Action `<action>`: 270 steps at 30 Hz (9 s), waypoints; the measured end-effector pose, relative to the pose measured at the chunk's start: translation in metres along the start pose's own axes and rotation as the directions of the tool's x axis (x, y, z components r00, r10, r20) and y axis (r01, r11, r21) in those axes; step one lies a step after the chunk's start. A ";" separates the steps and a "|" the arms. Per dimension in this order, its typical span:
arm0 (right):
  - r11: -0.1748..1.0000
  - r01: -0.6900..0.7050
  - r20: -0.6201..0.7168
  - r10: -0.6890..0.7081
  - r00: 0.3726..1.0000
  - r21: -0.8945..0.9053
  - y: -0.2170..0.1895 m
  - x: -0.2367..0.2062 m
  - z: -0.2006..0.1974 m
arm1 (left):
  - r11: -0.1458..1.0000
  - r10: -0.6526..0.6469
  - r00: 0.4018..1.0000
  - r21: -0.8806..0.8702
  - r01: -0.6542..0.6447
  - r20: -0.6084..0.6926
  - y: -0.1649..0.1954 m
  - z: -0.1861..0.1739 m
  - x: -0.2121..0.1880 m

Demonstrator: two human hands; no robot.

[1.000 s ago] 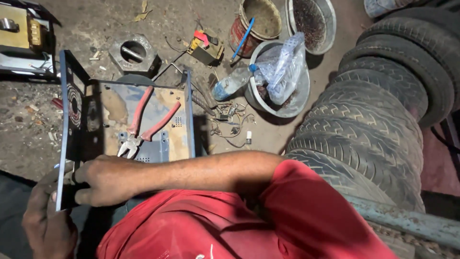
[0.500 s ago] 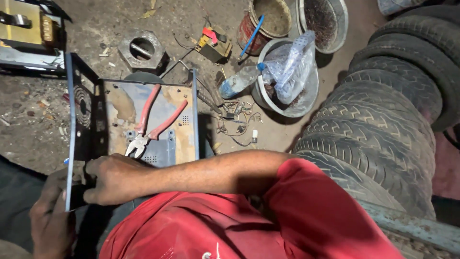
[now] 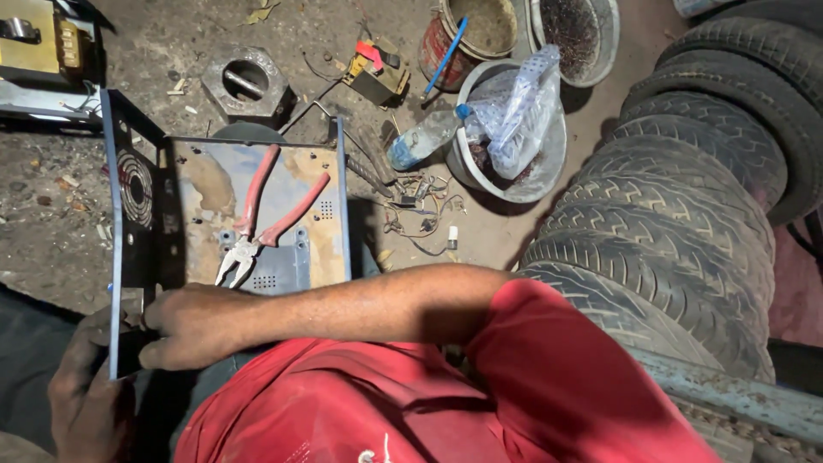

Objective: The person sits on the ground and uses a screwdriver to remove screws from a blue metal electronics casing. They open the casing, inspect the internal components and wires, and then use pliers to adjust or remove parts inside. The person continues to manipulate the casing and internal components throughout the clip.

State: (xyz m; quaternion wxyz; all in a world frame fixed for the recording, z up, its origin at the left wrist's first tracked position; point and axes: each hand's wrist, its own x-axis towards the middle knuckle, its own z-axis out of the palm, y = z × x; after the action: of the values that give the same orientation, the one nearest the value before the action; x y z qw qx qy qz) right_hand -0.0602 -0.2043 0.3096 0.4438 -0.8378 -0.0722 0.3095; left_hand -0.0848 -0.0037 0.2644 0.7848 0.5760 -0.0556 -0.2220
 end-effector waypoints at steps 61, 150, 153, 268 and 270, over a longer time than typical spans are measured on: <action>0.849 -0.328 0.193 0.270 0.943 0.415 -0.018 0.010 -0.002 | 0.976 0.132 0.991 0.177 -0.124 -0.033 -0.003 -0.017 -0.009; 0.973 -0.229 0.065 0.227 0.972 0.036 0.012 0.027 0.019 | 0.946 0.069 0.998 0.317 -0.069 0.011 -0.032 -0.037 -0.011; 0.985 -0.104 -0.022 0.102 0.995 -0.138 0.013 0.028 0.021 | 0.952 0.066 0.998 0.300 -0.063 0.001 -0.035 -0.038 -0.010; 0.756 -0.450 0.241 0.380 0.893 0.476 -0.009 0.026 0.007 | 0.966 0.114 0.967 0.253 -0.055 -0.228 -0.038 -0.022 -0.024; 0.792 -0.466 0.280 0.380 0.882 0.393 -0.012 0.027 0.009 | 0.965 0.132 0.965 0.253 -0.073 -0.226 -0.036 -0.021 -0.024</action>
State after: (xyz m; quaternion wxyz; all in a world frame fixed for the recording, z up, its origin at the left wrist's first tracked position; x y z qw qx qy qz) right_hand -0.0420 -0.1800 0.3028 0.5353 -0.6740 0.1500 0.4865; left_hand -0.1090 0.0162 0.2282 0.7201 0.6863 -0.0167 -0.1009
